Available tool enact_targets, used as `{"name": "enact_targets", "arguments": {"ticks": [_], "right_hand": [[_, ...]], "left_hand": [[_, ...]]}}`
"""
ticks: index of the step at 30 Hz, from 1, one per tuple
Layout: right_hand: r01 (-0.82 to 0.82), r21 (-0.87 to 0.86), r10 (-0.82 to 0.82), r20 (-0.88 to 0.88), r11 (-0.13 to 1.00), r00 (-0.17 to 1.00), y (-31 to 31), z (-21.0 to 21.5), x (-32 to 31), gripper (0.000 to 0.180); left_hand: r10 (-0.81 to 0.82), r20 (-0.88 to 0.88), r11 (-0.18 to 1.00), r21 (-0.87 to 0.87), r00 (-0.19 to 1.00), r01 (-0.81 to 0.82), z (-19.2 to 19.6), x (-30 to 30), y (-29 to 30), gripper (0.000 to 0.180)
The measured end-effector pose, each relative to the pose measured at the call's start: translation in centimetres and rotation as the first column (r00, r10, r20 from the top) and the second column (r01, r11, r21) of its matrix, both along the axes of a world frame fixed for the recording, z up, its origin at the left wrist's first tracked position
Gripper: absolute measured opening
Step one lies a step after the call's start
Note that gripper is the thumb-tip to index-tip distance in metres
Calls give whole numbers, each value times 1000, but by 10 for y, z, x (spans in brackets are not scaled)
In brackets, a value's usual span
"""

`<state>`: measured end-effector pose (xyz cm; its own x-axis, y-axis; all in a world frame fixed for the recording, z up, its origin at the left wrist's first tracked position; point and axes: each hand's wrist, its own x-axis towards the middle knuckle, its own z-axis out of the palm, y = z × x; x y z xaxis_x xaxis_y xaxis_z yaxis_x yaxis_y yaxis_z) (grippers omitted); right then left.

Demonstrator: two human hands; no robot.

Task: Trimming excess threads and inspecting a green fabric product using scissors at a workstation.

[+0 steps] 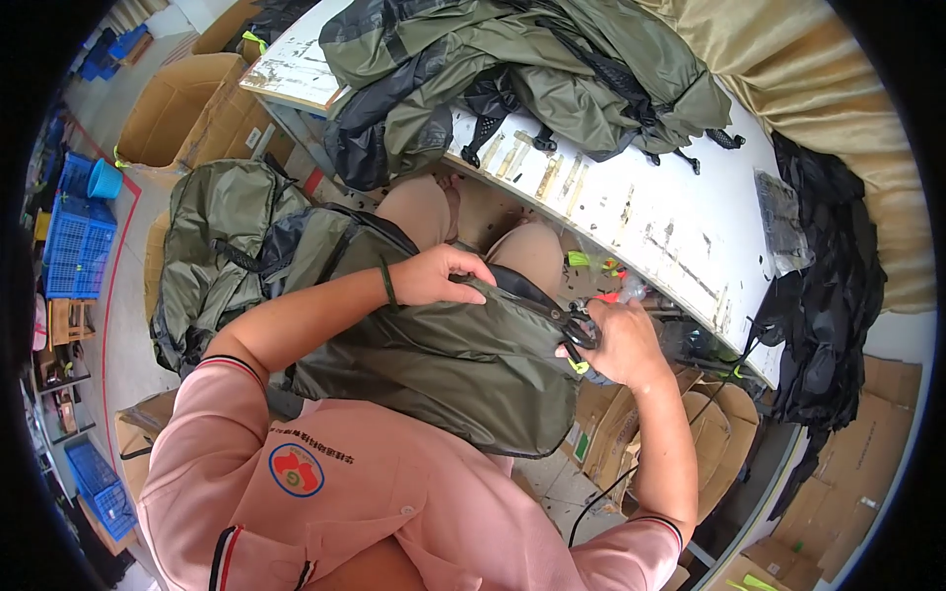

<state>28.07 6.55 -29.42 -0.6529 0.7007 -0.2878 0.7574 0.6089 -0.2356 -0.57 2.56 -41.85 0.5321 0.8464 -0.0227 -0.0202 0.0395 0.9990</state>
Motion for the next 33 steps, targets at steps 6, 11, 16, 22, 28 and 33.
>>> {"name": "enact_targets", "arguments": {"ticks": [6, 11, 16, 22, 28, 33], "right_hand": [[-9, 19, 11, -64, 1000, 998, -2, -6, 4, 50], [10, 22, -10, 0, 1000, 1000, -5, -7, 3, 49], [18, 24, -17, -13, 1000, 1000, -9, -7, 4, 48], [-6, 26, 6, -12, 1000, 1000, -10, -3, -5, 51], [-24, 35, 25, -42, 999, 999, -10, -9, -9, 52], [-17, 71, 21, -53, 997, 998, -14, -14, -6, 51]], "left_hand": [[10, 14, 1000, -14, 1000, -10, 6, 2, -2, 29], [11, 7, 1000, -29, 1000, -10, 3, 1, -2, 28], [24, 61, 999, -37, 998, -21, -2, 3, -2, 28], [-12, 27, 999, -39, 1000, 13, 2, 3, -3, 25], [-12, 38, 997, -71, 999, 15, 5, 3, -4, 26], [29, 61, 999, -32, 998, -27, -1, 4, -5, 30]]}}
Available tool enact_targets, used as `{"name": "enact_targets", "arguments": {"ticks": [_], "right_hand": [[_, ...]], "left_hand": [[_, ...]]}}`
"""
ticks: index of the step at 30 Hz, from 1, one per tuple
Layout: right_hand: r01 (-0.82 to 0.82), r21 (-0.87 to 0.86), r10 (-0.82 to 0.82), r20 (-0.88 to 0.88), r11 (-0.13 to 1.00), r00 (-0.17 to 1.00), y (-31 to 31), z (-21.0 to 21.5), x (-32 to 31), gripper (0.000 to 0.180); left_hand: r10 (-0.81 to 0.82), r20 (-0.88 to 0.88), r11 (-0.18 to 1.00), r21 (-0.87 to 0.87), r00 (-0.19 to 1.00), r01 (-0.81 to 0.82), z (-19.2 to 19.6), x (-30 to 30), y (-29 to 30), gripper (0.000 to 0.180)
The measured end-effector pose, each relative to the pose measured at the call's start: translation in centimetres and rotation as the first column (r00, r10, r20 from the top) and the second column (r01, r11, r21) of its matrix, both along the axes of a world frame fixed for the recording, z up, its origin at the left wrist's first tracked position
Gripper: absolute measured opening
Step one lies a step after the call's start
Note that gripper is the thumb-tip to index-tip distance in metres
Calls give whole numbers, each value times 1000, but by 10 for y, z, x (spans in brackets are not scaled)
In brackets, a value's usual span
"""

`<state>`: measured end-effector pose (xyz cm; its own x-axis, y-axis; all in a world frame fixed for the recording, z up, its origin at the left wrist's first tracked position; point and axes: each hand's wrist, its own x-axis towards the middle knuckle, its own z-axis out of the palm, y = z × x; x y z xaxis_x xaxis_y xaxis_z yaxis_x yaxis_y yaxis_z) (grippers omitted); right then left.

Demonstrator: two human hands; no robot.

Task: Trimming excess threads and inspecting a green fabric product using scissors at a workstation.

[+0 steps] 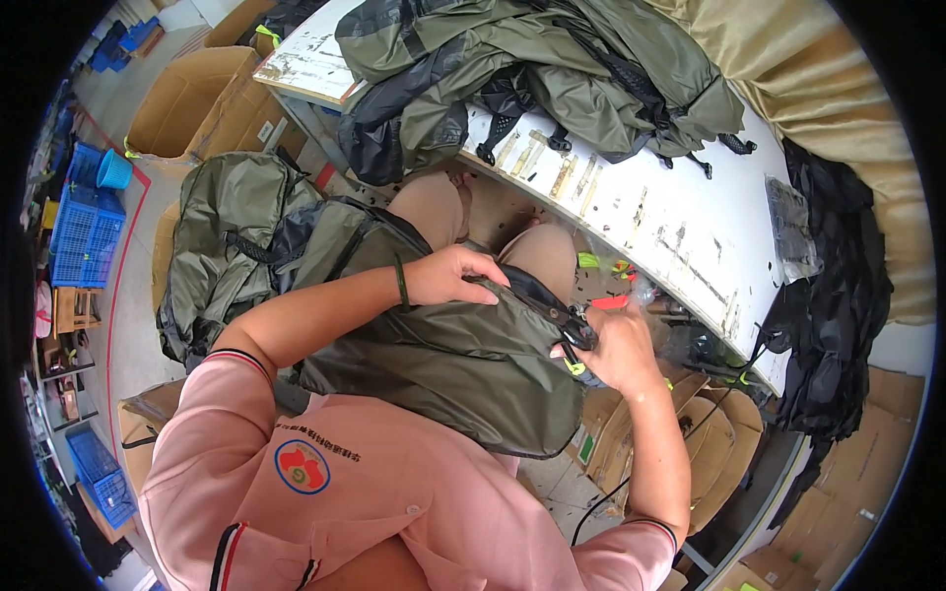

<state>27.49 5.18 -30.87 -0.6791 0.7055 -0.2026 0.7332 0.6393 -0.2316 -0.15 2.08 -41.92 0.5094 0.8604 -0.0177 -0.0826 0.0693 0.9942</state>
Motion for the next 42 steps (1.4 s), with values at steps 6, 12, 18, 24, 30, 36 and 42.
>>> {"name": "enact_targets", "arguments": {"ticks": [6, 12, 18, 24, 30, 36, 42], "right_hand": [[54, -16, -55, -88, 998, 995, -1, -11, 10, 45], [112, -153, -143, -207, 982, 968, -7, -19, 17, 43], [155, -292, -215, -187, 944, 958, -15, -24, 23, 41], [124, -231, -171, -198, 965, 965, -17, -26, 23, 40], [85, -159, -110, -156, 984, 982, -15, -31, 35, 37], [148, 12, -148, -47, 989, 988, -3, -15, 65, 27], [187, 38, -184, -80, 982, 980, 9, -34, 82, 30]], "left_hand": [[-5, 69, 998, -63, 998, 9, 2, 3, -2, 25], [295, -119, 802, 571, 948, -177, 15, 5, -13, 12], [348, -195, 600, 798, 917, -58, 20, 6, -19, 12], [336, -195, 582, 812, 922, -40, 17, 5, -19, 13], [301, -362, 696, 716, 882, 56, 24, -18, -5, 16], [173, -685, 922, 366, 708, 129, 0, -119, 27, 25], [277, -528, 955, 247, 803, -167, -44, -167, 30, 28]]}}
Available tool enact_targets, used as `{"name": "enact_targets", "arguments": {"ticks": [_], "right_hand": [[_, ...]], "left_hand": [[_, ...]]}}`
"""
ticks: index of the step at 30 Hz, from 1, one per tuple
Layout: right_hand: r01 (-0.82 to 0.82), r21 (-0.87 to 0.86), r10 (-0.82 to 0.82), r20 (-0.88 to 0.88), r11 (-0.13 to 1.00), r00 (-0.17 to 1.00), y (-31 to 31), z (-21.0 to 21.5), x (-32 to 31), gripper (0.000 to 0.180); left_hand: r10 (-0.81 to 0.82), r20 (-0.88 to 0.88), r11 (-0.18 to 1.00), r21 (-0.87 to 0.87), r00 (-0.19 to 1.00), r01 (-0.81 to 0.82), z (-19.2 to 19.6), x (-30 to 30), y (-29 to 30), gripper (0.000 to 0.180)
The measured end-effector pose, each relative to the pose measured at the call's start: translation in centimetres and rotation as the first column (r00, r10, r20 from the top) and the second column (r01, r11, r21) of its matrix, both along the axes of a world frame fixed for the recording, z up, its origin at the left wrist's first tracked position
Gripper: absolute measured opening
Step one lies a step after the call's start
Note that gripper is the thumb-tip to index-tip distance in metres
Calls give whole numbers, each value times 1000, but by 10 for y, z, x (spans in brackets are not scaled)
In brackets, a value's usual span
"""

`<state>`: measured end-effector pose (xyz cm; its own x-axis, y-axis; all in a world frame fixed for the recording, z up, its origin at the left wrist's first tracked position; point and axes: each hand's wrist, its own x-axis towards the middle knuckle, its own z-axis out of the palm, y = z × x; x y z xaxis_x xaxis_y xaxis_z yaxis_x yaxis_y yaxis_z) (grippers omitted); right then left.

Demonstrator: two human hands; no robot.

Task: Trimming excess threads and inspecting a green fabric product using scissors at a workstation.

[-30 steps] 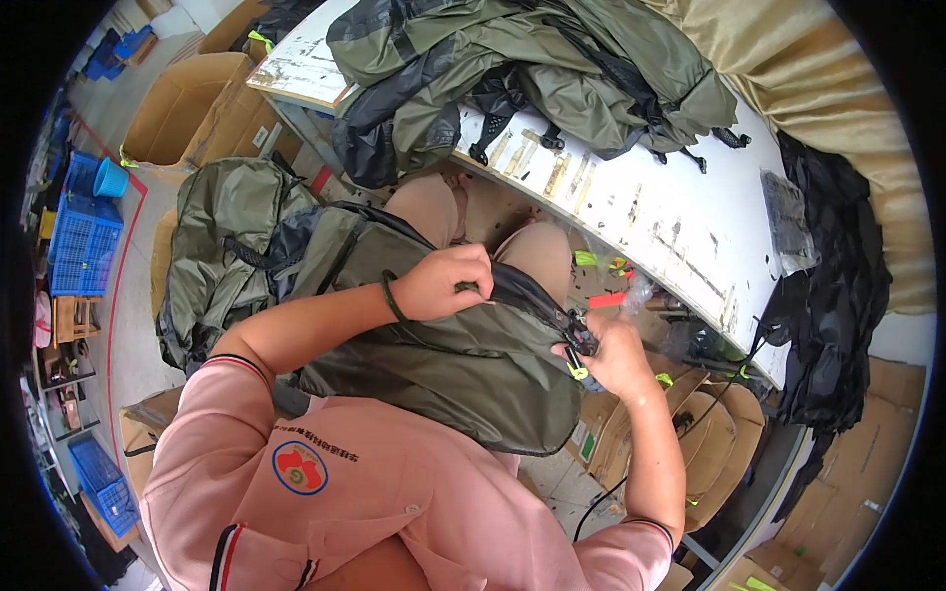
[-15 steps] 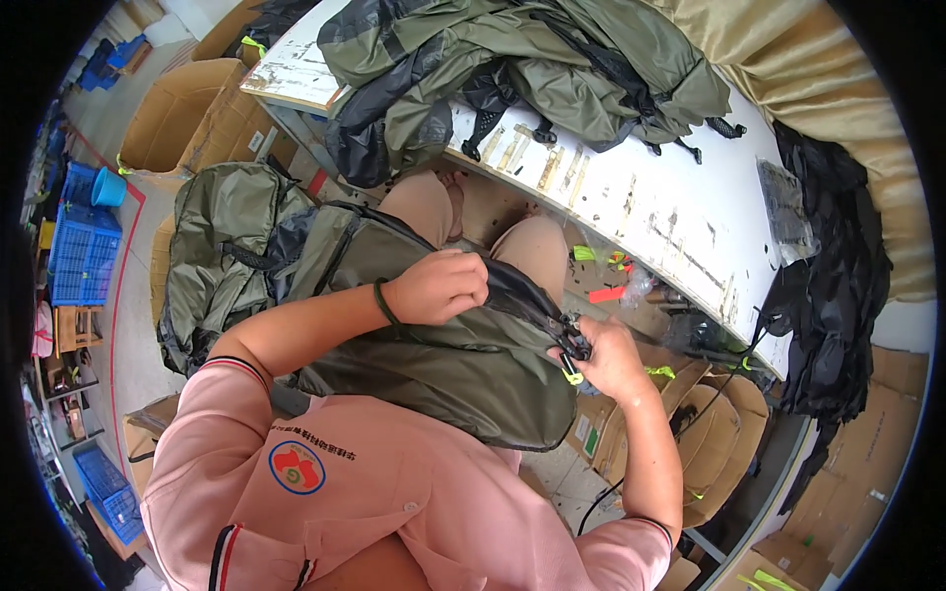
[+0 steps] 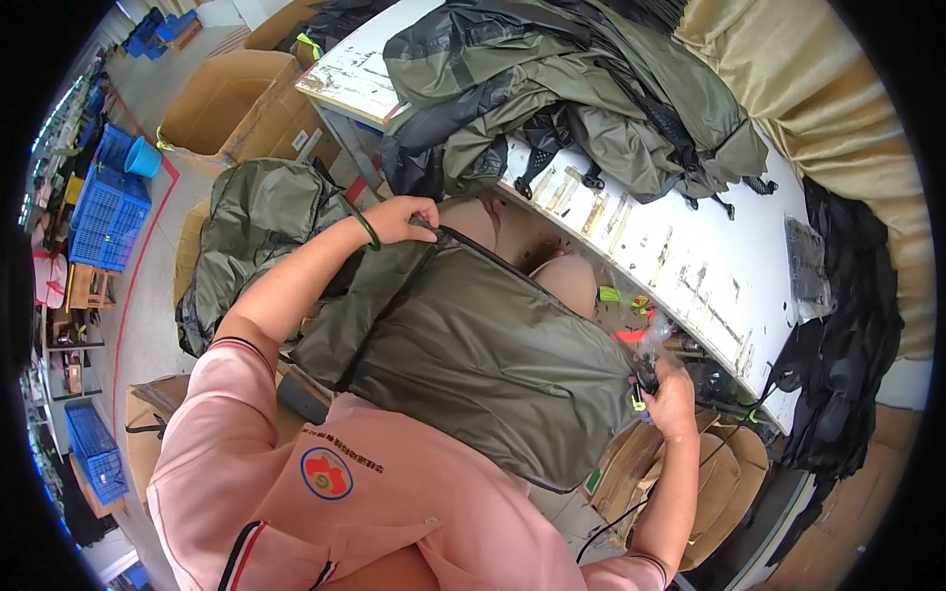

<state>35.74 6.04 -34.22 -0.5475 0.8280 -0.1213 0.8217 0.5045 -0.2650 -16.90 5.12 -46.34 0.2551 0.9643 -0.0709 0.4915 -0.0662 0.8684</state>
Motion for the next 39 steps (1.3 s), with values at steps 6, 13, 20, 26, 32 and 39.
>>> {"name": "enact_targets", "arguments": {"ticks": [6, 13, 20, 26, 32, 39], "right_hand": [[53, -10, -52, 106, 999, 993, 7, -45, 15, 32], [229, -64, -218, 141, 971, 966, 7, -22, -10, 29], [80, 89, -75, -59, 993, 995, 8, 13, -96, 40], [-233, 108, 236, -15, 966, 972, 13, 26, -190, 49], [-342, 101, 344, -3, 934, 939, 24, 28, -232, 49], [-395, 108, 400, -30, 912, 916, 29, 31, -250, 50]], "left_hand": [[34, -77, 999, 19, 996, -33, 2, 14, -3, 31], [55, -184, 932, 363, 981, 15, 7, 13, -13, 27], [155, 596, 981, -190, 788, -49, 39, 12, -46, 16], [274, 733, 939, -345, 622, -7, 52, 24, -57, 22], [360, 711, 910, -411, 604, -59, 57, 25, -65, 22], [373, 707, 907, -415, 601, -75, 55, 25, -65, 21]]}}
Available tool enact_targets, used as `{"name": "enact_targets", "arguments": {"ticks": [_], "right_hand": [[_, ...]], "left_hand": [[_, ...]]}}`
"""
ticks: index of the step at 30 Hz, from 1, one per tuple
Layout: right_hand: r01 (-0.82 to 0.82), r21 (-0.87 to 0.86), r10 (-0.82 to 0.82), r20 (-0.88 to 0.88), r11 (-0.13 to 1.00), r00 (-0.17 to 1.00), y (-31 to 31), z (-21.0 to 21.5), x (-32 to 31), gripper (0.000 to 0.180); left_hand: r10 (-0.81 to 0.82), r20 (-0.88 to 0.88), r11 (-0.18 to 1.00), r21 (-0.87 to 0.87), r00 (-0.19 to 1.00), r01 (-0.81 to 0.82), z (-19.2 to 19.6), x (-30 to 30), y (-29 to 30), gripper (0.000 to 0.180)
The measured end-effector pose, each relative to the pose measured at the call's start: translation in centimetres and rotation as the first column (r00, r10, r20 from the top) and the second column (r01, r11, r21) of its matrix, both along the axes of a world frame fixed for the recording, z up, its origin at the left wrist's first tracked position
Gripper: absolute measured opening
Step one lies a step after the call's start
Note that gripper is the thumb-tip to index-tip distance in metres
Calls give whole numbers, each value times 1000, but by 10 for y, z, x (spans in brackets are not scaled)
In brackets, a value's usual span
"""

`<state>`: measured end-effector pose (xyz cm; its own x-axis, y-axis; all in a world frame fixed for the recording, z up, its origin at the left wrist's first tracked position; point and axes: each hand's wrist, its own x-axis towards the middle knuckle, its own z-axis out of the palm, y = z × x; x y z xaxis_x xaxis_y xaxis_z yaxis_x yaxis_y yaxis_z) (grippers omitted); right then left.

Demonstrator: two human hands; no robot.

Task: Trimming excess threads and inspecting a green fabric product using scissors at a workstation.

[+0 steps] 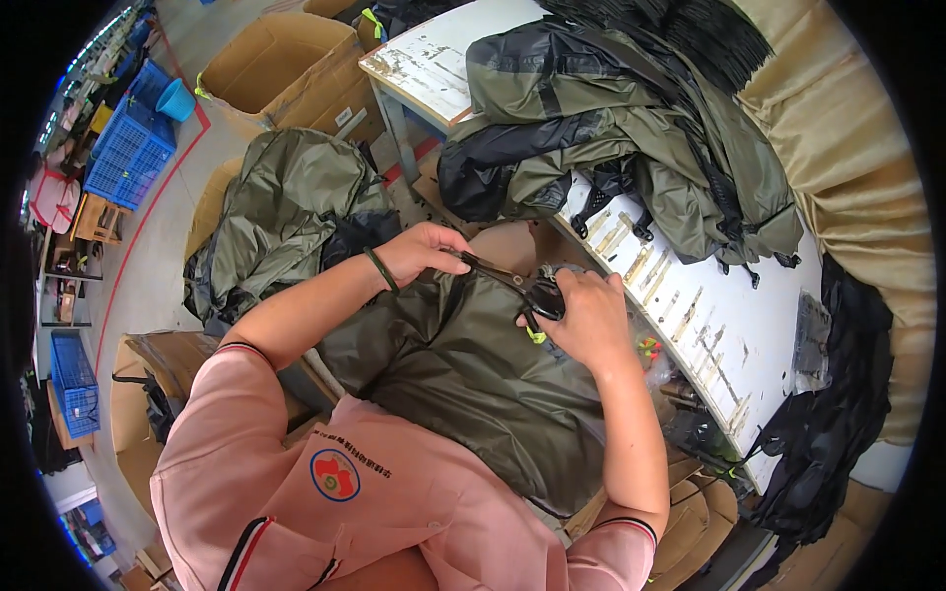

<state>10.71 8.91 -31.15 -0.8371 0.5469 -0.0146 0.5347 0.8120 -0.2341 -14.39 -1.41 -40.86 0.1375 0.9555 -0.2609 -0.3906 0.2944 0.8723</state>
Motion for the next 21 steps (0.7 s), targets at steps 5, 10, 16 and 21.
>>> {"name": "enact_targets", "arguments": {"ticks": [5, 10, 16, 21], "right_hand": [[-13, -24, 14, 31, 1000, 999, 1, 6, -7, 50], [-8, -22, 9, 47, 1000, 999, 2, 4, -7, 50], [6, -39, -2, 84, 999, 996, 4, 2, -5, 49], [98, -87, -96, 23, 991, 995, 7, -5, 7, 43]], "left_hand": [[20, -2, 1000, 12, 1000, -20, -2, 0, 2, 19], [25, 3, 1000, -15, 1000, -25, 0, 2, 2, 18], [22, -29, 1000, -13, 999, -22, 0, 1, 3, 18], [-16, -32, 1000, 24, 999, 17, 1, 3, 6, 15]]}}
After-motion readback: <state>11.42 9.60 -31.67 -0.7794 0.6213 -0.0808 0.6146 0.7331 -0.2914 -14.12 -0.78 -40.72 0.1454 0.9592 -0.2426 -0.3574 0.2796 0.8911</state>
